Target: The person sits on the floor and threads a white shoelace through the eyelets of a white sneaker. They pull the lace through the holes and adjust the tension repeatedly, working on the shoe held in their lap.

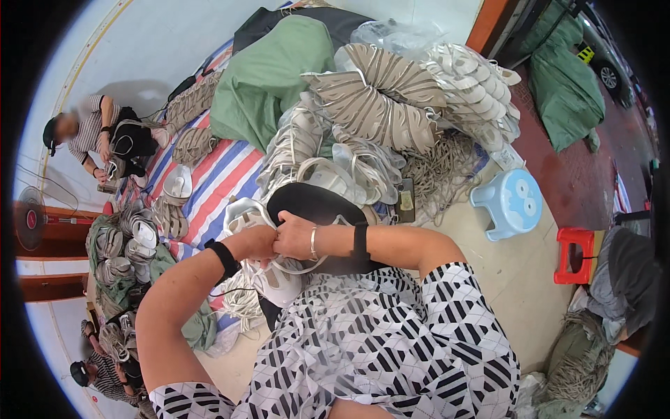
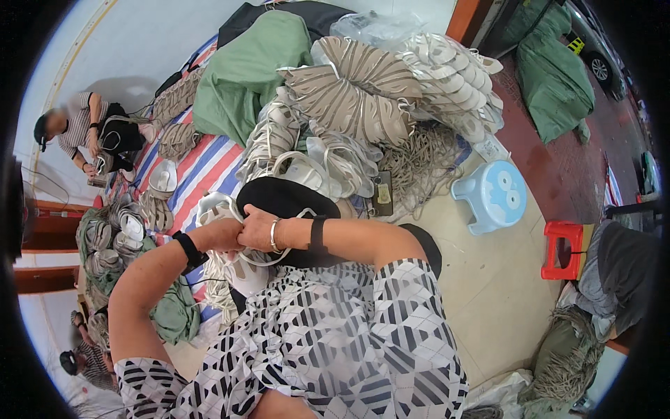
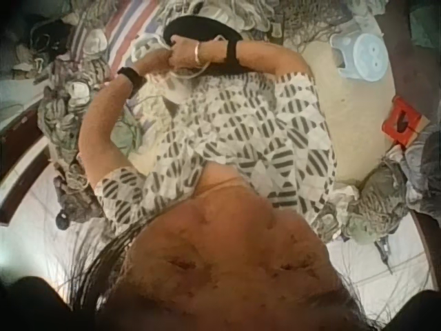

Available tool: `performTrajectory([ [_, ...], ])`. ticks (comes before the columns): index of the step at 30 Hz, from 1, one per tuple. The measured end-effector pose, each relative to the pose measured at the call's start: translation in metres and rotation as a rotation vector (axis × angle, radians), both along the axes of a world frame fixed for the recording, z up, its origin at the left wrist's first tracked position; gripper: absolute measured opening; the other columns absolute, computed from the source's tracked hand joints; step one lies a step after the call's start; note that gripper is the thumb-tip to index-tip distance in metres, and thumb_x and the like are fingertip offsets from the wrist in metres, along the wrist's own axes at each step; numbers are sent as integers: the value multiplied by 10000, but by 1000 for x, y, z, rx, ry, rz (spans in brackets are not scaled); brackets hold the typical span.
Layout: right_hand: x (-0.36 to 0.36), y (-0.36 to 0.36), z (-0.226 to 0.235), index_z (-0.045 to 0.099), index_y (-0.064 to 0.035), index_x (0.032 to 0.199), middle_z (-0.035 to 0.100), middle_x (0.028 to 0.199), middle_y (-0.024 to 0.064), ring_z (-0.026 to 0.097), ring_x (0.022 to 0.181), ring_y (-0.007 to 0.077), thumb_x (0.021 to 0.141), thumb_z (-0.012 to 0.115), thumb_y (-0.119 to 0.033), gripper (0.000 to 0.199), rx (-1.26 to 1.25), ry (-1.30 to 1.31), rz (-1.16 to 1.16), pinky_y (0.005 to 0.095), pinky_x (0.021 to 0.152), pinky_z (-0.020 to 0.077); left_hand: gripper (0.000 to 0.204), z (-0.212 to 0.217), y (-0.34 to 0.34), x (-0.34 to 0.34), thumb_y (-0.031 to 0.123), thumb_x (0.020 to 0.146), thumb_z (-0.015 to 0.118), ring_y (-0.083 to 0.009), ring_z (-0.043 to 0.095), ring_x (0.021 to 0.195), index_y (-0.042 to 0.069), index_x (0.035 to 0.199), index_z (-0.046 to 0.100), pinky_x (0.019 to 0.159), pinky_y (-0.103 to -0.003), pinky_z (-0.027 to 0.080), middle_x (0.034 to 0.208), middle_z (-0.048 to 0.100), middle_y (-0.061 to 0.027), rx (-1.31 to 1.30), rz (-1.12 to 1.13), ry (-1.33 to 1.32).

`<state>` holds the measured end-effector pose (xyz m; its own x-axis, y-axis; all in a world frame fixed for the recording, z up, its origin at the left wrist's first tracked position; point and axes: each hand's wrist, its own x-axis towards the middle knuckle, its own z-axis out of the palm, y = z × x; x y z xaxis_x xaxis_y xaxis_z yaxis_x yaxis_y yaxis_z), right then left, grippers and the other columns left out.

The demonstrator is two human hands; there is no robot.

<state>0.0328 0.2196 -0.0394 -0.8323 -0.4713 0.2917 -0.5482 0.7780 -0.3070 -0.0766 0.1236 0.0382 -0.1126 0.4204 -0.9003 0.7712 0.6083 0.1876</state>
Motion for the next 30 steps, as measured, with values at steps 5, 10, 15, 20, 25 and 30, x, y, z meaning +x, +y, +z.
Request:
performTrajectory([
  [5, 1, 1, 5, 618, -156, 727, 596, 635, 25, 609, 686, 197, 777, 552, -182, 87, -27, 4, -62, 403, 873, 362, 150, 9, -4, -3, 143, 793, 591, -174, 659, 561, 27, 817, 685, 503, -291, 519, 670, 683, -83, 115, 179, -70],
  [10, 5, -4, 12, 614, -155, 728, 579, 654, -3, 595, 684, 182, 784, 550, -183, 90, -25, 27, -65, 390, 841, 391, 154, -15, -29, -10, 184, 776, 622, -331, 644, 714, 40, 820, 655, 640, -401, 494, 737, 659, -137, 390, -303, 164],
  [15, -3, 12, 15, 618, -116, 797, 533, 629, 35, 554, 653, 247, 786, 580, -174, 70, -293, 72, -100, 394, 791, 412, 145, 60, -42, -37, 158, 872, 539, -306, 624, 638, 32, 909, 602, 571, -391, 470, 699, 620, -158, 935, 287, 565],
  [20, -23, -16, 52, 619, -37, 938, 597, 709, 77, 594, 635, 190, 862, 556, -153, 152, -1219, -535, -75, 312, 665, 478, 141, 41, -80, 10, 113, 897, 497, -161, 567, 652, 1, 955, 562, 621, -327, 462, 707, 572, -72, 1118, 826, 306],
  [25, -21, 35, 23, 611, -39, 984, 456, 619, -55, 417, 512, 41, 891, 464, -107, 186, -1341, -805, -199, 206, 469, 382, 170, -30, -97, 38, 134, 916, 489, -153, 575, 754, 11, 993, 577, 676, -305, 459, 854, 587, -107, 1382, 1146, 363],
  [30, 68, 298, 6, 494, -50, 1279, 387, 614, -46, 353, 474, 66, 886, 501, -112, 398, -1628, -279, -1055, 201, 442, 342, 250, -51, -118, 63, 134, 947, 444, -201, 607, 741, 58, 1156, 558, 706, -313, 481, 866, 620, -121, 1352, 1120, 557],
])
